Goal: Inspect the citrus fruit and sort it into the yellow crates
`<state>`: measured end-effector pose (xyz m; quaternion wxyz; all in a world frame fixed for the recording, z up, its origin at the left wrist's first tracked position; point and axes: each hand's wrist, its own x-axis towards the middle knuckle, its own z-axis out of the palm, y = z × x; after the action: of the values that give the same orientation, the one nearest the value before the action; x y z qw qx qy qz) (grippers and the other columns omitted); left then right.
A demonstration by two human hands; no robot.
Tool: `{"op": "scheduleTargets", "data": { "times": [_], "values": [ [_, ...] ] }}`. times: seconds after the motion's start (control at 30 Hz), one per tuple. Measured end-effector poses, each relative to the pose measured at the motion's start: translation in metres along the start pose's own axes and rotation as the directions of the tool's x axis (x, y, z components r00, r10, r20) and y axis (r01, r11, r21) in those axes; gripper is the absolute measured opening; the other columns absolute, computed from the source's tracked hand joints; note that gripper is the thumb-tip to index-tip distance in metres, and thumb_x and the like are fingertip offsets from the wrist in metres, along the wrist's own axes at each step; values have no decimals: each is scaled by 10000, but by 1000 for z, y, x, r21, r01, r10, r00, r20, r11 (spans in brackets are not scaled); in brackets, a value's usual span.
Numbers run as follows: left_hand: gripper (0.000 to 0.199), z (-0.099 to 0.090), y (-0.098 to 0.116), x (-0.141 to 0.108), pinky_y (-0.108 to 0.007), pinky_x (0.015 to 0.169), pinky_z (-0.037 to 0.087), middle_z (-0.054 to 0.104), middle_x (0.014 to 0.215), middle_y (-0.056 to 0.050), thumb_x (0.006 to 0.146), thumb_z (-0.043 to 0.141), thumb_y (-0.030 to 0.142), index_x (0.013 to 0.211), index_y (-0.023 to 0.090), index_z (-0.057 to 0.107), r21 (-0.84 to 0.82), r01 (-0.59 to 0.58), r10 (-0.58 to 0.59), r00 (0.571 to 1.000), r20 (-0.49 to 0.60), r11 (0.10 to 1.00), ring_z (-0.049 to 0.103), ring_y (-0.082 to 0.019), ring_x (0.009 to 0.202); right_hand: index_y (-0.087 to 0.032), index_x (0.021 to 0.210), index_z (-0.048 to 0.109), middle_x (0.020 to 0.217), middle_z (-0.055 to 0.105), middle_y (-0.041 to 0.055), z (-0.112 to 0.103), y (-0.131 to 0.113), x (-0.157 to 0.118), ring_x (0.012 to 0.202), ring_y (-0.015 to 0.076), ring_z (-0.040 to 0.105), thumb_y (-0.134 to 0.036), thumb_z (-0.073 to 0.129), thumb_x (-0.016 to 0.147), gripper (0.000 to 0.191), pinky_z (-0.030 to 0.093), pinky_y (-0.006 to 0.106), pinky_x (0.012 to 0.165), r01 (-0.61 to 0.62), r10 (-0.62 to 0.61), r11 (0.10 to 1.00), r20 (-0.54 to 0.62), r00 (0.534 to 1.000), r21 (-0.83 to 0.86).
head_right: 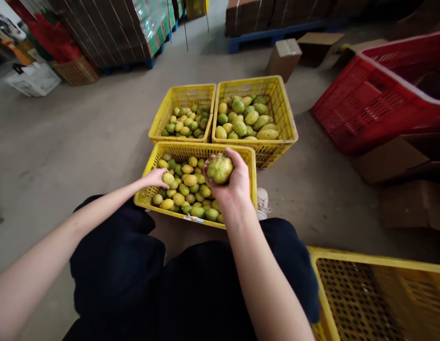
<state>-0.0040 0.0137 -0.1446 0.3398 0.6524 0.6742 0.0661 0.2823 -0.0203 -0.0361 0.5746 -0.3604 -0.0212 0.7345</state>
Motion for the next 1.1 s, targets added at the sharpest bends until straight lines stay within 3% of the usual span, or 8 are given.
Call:
{"op": "scheduleTargets", "data": {
  "times": [0.1,0.2,0.37,0.53,0.63,0.77,0.97,1.1],
  "values": [
    [647,-46,47,-14,-437,951,484,695,1059,-103,490,869,467,1029,185,649,-268,-56,53,998,-19,962,620,-329,1083,-215,749,573,649,662,-8,5,4,0,564,131,646,-240,645,789,87,598,248,514,-47,49,998,-57,997,34],
    [694,-72,84,-40,-419,865,531,689,1128,-139,680,680,669,1168,180,619,-722,-59,123,992,36,690,645,-299,1041,-215,759,569,619,649,-12,10,9,0,567,137,640,-228,636,776,70,602,249,524,-43,49,996,-94,994,73],
    [773,-61,105,-66,-391,840,557,698,987,-126,790,368,812,1103,160,642,-979,-32,188,982,7,202,662,-241,953,-212,811,571,701,700,45,12,20,-1,724,227,702,-283,559,767,85,642,392,627,-29,29,999,-6,1000,29],
    [444,-44,105,-65,-351,875,560,684,1010,-71,855,473,595,1007,203,614,-996,-75,81,994,-79,-49,639,-195,1046,-185,834,614,788,740,101,8,35,7,745,255,722,-335,601,757,170,638,401,677,-53,63,993,93,994,-109],
    [382,-43,108,-65,-351,883,557,687,985,-67,848,476,543,957,202,608,-994,-48,62,997,-54,-99,642,-194,1041,-179,810,636,728,733,94,6,44,15,629,210,701,-446,624,805,267,613,317,577,-94,117,969,86,989,-228],
    [363,-42,111,-66,-377,886,558,695,955,-80,800,488,532,887,201,606,-996,-72,4,997,-73,-55,645,-220,1036,-187,793,644,686,715,63,6,51,20,548,162,656,-500,655,814,314,558,245,484,-72,107,961,120,987,-268],
    [314,-36,110,-66,-394,871,568,711,923,-74,813,462,468,858,197,614,-983,-41,-68,997,-29,-177,672,-227,1008,-227,878,661,862,742,21,21,54,13,779,206,704,-316,773,682,243,620,332,699,129,-80,971,238,968,-200],
    [410,-34,109,-67,-411,856,565,720,940,-81,842,408,556,859,204,618,-994,-86,-72,994,-81,-67,669,-251,1039,-253,889,635,856,726,-26,25,63,8,817,203,690,-244,870,524,435,589,377,830,305,-219,917,316,923,-256]
  ]
}}
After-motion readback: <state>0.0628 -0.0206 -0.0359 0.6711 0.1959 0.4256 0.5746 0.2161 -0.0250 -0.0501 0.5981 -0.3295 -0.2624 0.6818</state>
